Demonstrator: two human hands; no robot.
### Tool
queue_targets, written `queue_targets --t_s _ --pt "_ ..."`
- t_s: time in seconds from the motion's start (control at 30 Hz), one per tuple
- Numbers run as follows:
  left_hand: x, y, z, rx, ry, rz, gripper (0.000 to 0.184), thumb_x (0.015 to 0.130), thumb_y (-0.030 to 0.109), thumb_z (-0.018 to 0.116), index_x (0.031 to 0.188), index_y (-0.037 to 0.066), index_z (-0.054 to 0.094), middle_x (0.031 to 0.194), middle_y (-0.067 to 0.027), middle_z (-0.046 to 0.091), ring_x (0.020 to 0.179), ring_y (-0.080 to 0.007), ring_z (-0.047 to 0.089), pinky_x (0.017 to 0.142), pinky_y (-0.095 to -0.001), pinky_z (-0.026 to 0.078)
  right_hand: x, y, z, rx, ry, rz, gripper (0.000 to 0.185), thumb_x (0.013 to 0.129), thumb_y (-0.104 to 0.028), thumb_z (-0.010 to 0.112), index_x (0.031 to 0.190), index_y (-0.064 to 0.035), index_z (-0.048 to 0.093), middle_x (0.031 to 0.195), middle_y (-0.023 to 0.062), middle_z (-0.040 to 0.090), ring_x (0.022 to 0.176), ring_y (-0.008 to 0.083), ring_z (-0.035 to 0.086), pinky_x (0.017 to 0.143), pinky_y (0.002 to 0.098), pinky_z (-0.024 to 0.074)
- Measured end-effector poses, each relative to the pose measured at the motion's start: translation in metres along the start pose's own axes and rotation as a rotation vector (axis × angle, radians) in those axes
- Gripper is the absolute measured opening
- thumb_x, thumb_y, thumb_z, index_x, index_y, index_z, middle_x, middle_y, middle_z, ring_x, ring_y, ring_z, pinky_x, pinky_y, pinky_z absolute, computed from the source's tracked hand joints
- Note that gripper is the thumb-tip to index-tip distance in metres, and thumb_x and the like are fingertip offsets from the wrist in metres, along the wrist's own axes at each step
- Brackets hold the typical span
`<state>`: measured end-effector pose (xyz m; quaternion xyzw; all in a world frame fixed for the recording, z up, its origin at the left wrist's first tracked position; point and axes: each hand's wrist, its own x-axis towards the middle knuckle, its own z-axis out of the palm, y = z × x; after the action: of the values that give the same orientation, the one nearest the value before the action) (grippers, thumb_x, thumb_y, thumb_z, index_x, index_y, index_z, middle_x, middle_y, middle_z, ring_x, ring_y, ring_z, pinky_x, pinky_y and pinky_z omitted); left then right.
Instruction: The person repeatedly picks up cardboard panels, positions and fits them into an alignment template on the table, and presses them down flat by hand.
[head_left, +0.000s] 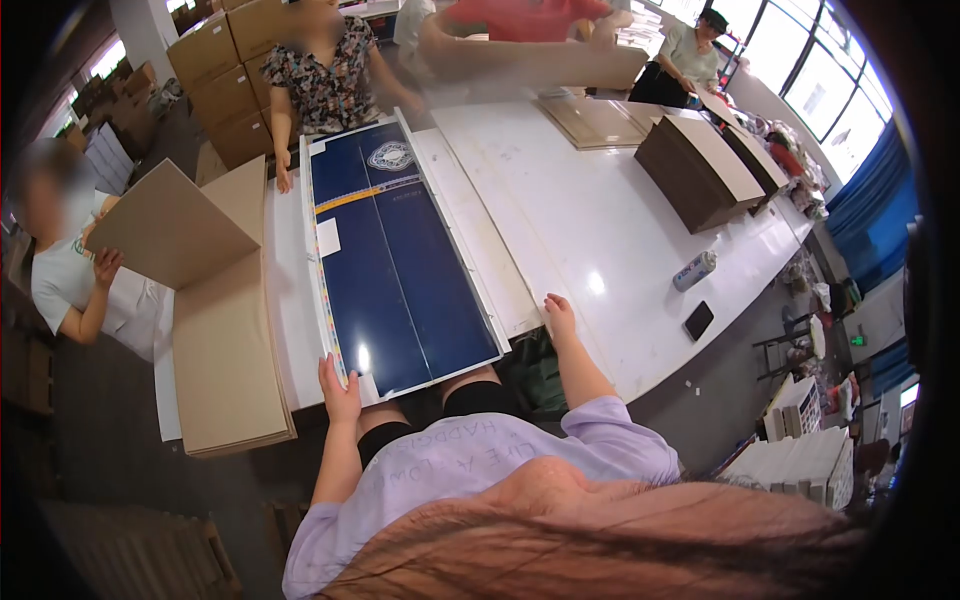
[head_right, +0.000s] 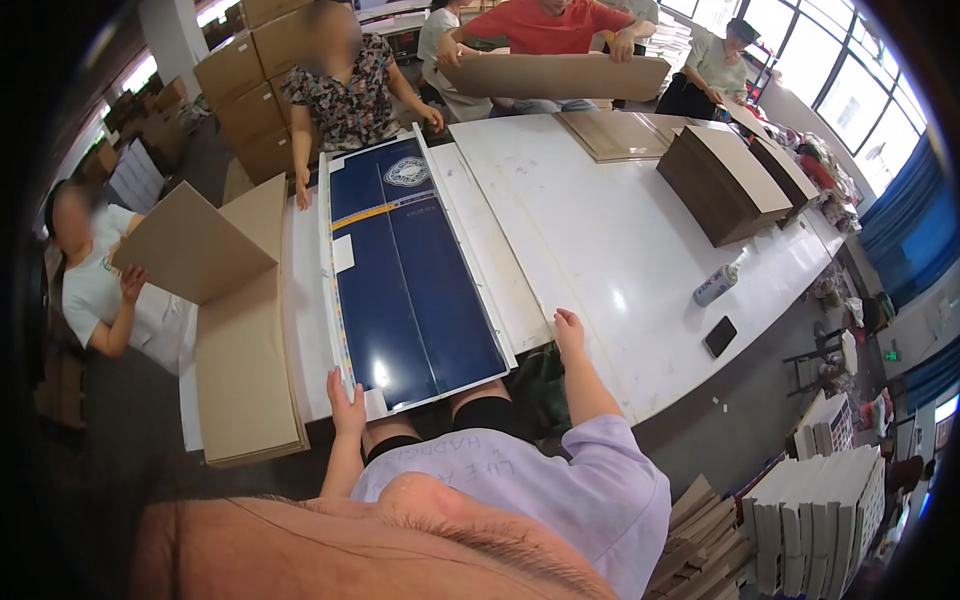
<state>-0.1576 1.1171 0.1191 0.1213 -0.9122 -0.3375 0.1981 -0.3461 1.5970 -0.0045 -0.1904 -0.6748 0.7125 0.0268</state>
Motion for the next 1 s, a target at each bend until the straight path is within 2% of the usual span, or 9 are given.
queue_targets --t_s 0.1,0.23,0.37,0.47,0.5,0.7,0.8,0.87,1.0 --pt "0.001 0.007 -0.002 0.021 -0.011 0.041 0.061 0.088 0.016 0.060 0.141 0.003 0.032 0.145 -0.0267 0.027 0.134 -0.0416 0.028 0.110 -0.0448 0.027 -0.015 -0.049 0.009 0.207 -0.030 0.190 0.046 0.095 -0.037 0.048 0.131 -0.0082 0.047 0.128 0.0078 0.055 0.117 0.0228 0.050 0.098 0.0422 0.0358" --pt "0.002 0.017 -0.006 0.028 -0.027 0.047 0.060 0.087 0.016 0.060 0.140 0.003 0.034 0.144 -0.0266 0.028 0.134 -0.0413 0.028 0.110 -0.0444 0.027 0.027 -0.048 0.019 0.674 -0.177 0.227 0.066 0.096 -0.056 0.032 0.145 -0.0117 0.027 0.147 0.0115 0.035 0.135 0.0271 0.033 0.106 0.0455 0.0252" --pt "0.003 0.028 -0.006 0.021 -0.049 0.063 0.059 0.088 0.016 0.059 0.139 0.003 0.035 0.144 -0.0257 0.030 0.134 -0.0398 0.030 0.110 -0.0431 0.028 0.039 -0.084 0.033 1.122 -0.095 0.324 0.074 0.095 -0.061 0.026 0.148 -0.0107 0.016 0.153 0.0125 0.020 0.139 0.0325 0.024 0.114 0.0488 0.0142" --pt "0.005 0.036 -0.003 0.006 -0.115 0.110 0.057 0.088 0.016 0.059 0.138 0.001 0.036 0.142 -0.0241 0.034 0.133 -0.0375 0.033 0.110 -0.0415 0.028 0.060 -0.063 0.031 1.383 -0.144 0.336 0.079 0.091 -0.067 0.024 0.147 -0.0108 0.021 0.150 0.0104 0.027 0.136 0.0331 0.029 0.112 0.0484 0.0221" --pt "0.006 0.040 -0.002 -0.004 -0.132 0.127 0.056 0.088 0.016 0.059 0.138 0.001 0.037 0.142 -0.0235 0.035 0.133 -0.0365 0.033 0.110 -0.0410 0.028 0.062 -0.057 0.036 1.103 -0.114 0.016 0.082 0.088 -0.070 0.028 0.144 -0.0107 0.028 0.145 0.0075 0.035 0.132 0.0325 0.035 0.105 0.0520 0.0324" --pt "0.019 0.069 0.017 -0.142 -0.345 0.151 0.052 0.089 0.018 0.059 0.136 0.001 0.042 0.136 -0.0191 0.046 0.127 -0.0312 0.044 0.107 -0.0380 0.032 0.024 -0.056 0.023 1.286 0.015 0.092 0.077 0.088 -0.067 0.033 0.140 -0.0110 0.035 0.140 0.0051 0.041 0.126 0.0312 0.042 0.097 0.0554 0.0407" --pt "0.031 0.080 0.056 -0.495 -0.617 -0.074 0.050 0.092 0.021 0.058 0.135 0.002 0.043 0.131 -0.0159 0.052 0.121 -0.0276 0.050 0.104 -0.0372 0.036 0.004 -0.072 0.001 1.212 0.039 0.180 0.063 0.091 -0.053 0.041 0.137 -0.0103 0.037 0.138 0.0089 0.040 0.123 0.0324 0.044 0.096 0.0566 0.0412" --pt "0.052 0.130 0.077 -0.671 -0.896 -0.265 0.045 0.097 0.021 0.049 0.138 0.006 0.040 0.136 -0.0143 0.048 0.123 -0.0249 0.050 0.101 -0.0368 0.039 0.015 -0.066 -0.015 1.054 0.072 0.277 0.055 0.092 -0.041 0.046 0.135 -0.0087 0.039 0.137 0.0116 0.041 0.121 0.0328 0.046 0.094 0.0578 0.0421" --pt "0.084 0.199 0.160 -1.080 -1.191 -0.895 0.059 0.095 0.039 0.052 0.143 0.011 0.033 0.137 -0.0162 0.047 0.123 -0.0271 0.049 0.101 -0.0390 0.040 0.020 -0.085 -0.015 0.961 0.108 0.398 0.042 0.088 -0.015 0.055 0.126 -0.0013 0.042 0.127 0.0164 0.046 0.119 0.0341 0.048 0.094 0.0543 0.0437"
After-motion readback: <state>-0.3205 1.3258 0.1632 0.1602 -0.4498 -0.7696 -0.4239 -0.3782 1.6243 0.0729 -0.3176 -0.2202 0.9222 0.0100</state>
